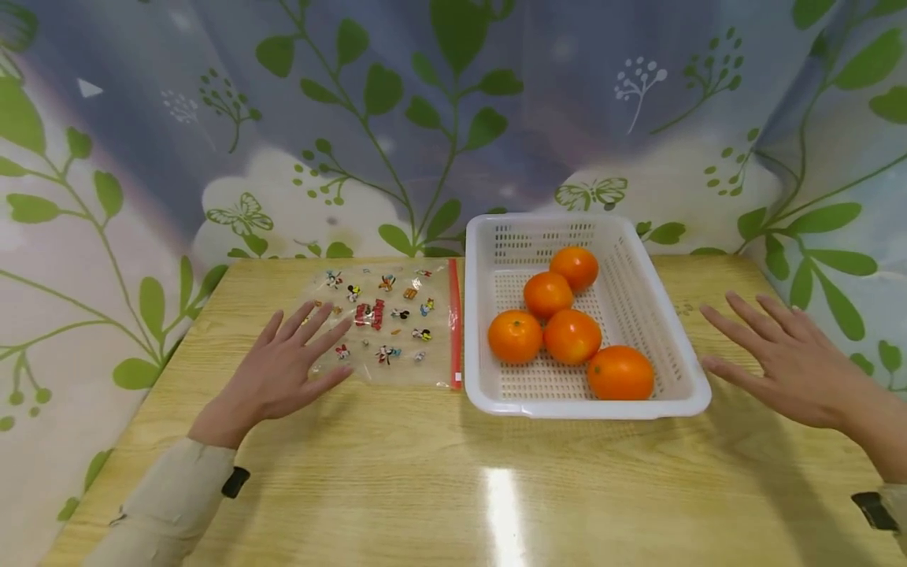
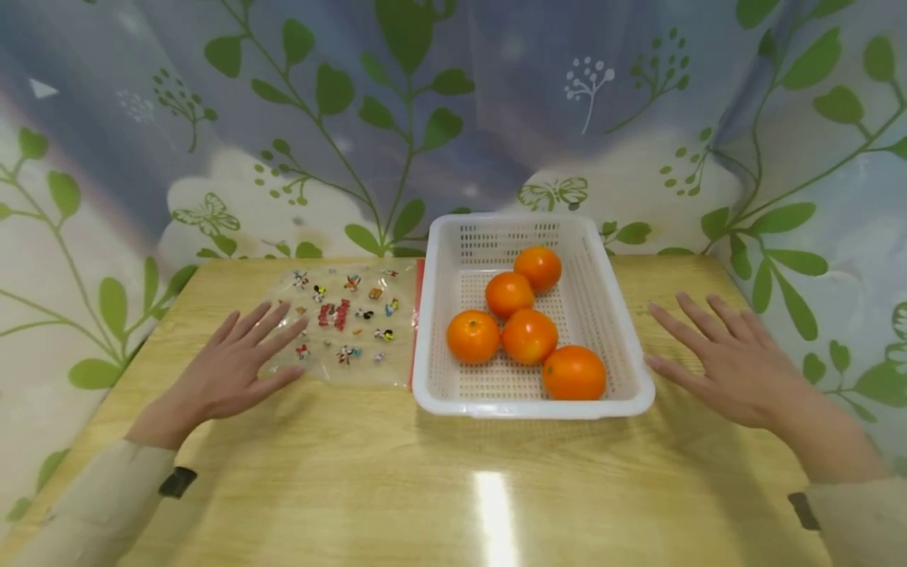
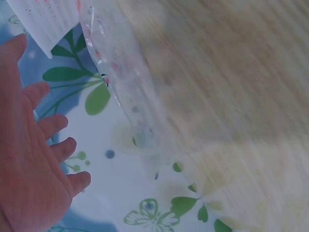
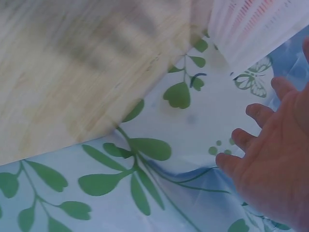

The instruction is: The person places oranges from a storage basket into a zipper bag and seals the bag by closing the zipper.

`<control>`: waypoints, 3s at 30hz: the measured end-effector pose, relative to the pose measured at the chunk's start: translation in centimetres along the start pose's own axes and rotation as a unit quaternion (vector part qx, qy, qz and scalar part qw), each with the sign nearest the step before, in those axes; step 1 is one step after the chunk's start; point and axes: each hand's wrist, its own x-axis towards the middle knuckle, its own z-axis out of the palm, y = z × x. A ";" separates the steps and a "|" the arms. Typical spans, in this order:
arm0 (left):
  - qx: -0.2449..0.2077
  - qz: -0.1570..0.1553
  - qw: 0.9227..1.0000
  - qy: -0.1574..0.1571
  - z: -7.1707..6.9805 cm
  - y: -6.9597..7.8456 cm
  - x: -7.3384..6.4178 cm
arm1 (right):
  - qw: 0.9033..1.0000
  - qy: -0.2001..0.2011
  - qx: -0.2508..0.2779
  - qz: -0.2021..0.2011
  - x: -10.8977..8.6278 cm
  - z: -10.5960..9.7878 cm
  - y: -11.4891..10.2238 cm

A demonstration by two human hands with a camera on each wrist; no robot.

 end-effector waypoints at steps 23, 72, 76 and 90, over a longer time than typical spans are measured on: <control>-0.010 0.024 0.999 -0.019 -0.4 2.2 5.3 | 0.999 -0.007 0.020 -0.038 3.9 -4.1 -3.0; 0.075 -0.006 0.987 -0.138 3.4 10.7 16.9 | 0.987 -0.075 0.022 -0.141 15.0 -5.2 -12.1; 0.076 -0.036 0.986 -0.144 3.9 11.0 17.2 | 0.987 -0.074 0.024 -0.142 15.1 -5.0 -12.7; 0.004 -0.053 0.983 -0.177 4.9 11.1 17.8 | 0.987 -0.081 0.026 -0.136 14.6 -4.4 -12.6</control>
